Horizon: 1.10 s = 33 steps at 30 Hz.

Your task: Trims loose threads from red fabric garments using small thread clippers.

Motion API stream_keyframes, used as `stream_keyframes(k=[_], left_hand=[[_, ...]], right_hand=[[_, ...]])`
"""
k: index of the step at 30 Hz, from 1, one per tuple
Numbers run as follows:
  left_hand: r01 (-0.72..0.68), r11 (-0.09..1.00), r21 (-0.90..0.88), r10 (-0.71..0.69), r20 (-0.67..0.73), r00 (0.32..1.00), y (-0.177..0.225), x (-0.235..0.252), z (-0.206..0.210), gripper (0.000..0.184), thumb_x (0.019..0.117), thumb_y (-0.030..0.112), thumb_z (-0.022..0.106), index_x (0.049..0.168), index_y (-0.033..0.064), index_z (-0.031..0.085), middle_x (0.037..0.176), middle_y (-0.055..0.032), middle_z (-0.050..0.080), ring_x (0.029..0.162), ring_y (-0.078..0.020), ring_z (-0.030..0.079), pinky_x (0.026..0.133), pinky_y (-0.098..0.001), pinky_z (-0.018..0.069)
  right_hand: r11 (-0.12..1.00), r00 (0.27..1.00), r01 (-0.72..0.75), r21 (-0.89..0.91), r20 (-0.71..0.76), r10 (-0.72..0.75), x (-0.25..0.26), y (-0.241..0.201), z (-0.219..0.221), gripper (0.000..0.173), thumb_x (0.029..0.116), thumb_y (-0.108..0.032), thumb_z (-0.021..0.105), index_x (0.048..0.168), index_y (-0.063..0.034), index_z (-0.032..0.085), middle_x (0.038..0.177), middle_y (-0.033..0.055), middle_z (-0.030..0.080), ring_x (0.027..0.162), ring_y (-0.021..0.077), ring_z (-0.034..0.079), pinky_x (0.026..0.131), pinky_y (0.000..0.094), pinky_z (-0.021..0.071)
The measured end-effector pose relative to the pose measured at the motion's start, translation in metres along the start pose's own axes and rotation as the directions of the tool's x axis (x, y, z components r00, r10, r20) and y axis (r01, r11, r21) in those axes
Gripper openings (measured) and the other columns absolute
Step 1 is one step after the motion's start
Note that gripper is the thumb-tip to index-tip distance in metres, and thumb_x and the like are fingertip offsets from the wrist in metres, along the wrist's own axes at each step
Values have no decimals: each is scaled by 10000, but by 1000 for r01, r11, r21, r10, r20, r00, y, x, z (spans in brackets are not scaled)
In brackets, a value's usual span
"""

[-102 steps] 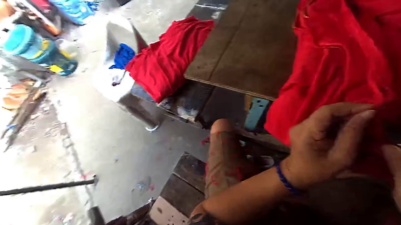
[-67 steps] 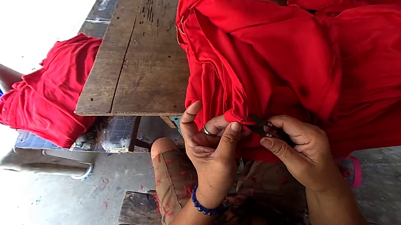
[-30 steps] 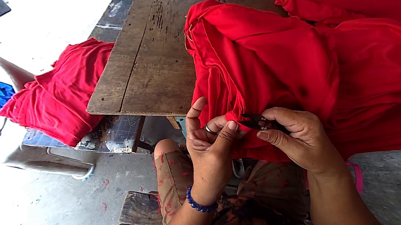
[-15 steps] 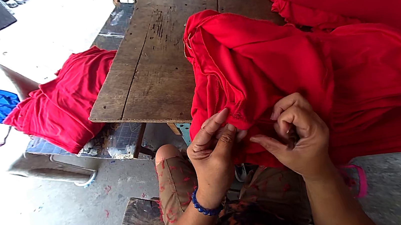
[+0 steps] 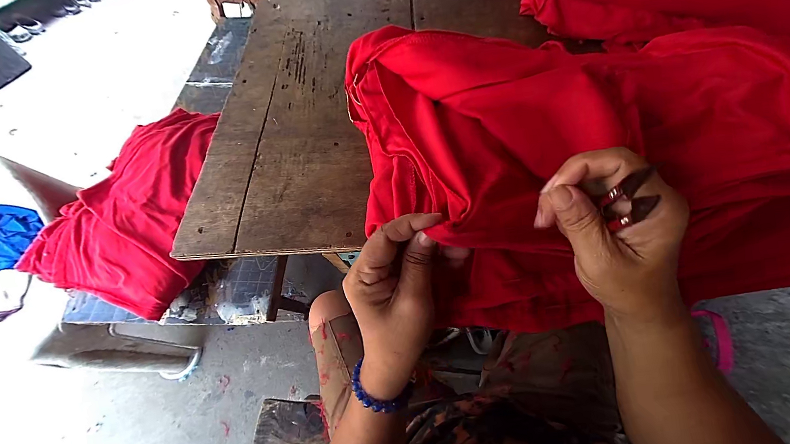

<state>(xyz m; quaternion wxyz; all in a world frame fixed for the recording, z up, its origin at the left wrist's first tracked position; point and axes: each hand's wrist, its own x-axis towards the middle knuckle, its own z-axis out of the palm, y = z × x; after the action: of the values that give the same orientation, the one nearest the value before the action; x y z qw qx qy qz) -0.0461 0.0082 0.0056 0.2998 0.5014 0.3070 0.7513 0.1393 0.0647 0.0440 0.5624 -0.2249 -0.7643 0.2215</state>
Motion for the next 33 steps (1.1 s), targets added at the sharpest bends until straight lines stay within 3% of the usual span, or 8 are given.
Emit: stream_keyframes(k=[5,10,18,22,26,28,30,33], left_hand=[[136,980,-146,-142,-38,989,13,0,3,172,1043,21,537,1144,36,676,914,-67,748,752,-153,747,683,-315,652],[149,974,-171,-158,-39,987,17,1,6,187,1031,2,555,1158,21,691,930,-79,759,756,-162,760,664,-307,657],[133,984,-117,-141,-56,989,16,3,7,183,1015,-8,581,1150,11,703,893,-66,763,714,-147,752,637,-304,655],[147,989,-8,-147,21,989,9,7,-4,187,1043,41,554,1171,60,689,852,9,717,577,-44,641,513,-198,571],[180,983,43,-184,111,977,-2,9,-7,223,1098,143,464,1193,108,663,815,46,631,511,13,485,446,-131,435],[145,988,48,-151,166,974,-7,10,-8,248,1083,273,521,1199,130,687,802,89,622,554,40,500,481,-117,435],[51,991,121,-77,219,973,-9,12,-8,335,953,382,724,1195,151,710,1020,117,700,839,42,640,726,-137,552],[-60,955,291,4,191,982,-13,12,2,217,866,192,826,1037,68,774,940,60,674,877,-24,601,771,-174,510]], right_hand=[[981,981,139,-135,157,-117,-1,-5,5,188,815,-84,819,906,23,693,1007,74,618,808,3,552,675,91,465],[991,993,78,-108,100,-68,-5,3,5,43,935,-10,665,924,32,665,1006,83,645,940,42,635,807,137,539],[978,979,82,-193,199,-43,-2,5,5,105,916,-2,638,936,47,728,1025,114,642,888,44,620,745,130,524],[979,974,-194,64,135,185,4,10,-4,106,1020,-63,557,968,-49,648,767,-76,547,604,-81,452,544,66,390],[780,870,-491,388,177,460,12,15,-3,162,1054,-103,520,947,-119,641,633,-78,474,423,-38,323,383,92,283],[751,858,-510,418,192,476,13,15,-2,176,1050,-91,518,928,-109,643,619,-72,470,420,-38,319,382,89,276],[749,859,-509,423,200,471,13,15,-2,172,1049,-82,523,926,-107,641,626,-72,476,426,-44,326,388,84,280],[748,861,-507,428,202,467,12,16,-1,165,1041,-73,532,921,-105,640,628,-74,485,429,-46,338,389,86,285]])
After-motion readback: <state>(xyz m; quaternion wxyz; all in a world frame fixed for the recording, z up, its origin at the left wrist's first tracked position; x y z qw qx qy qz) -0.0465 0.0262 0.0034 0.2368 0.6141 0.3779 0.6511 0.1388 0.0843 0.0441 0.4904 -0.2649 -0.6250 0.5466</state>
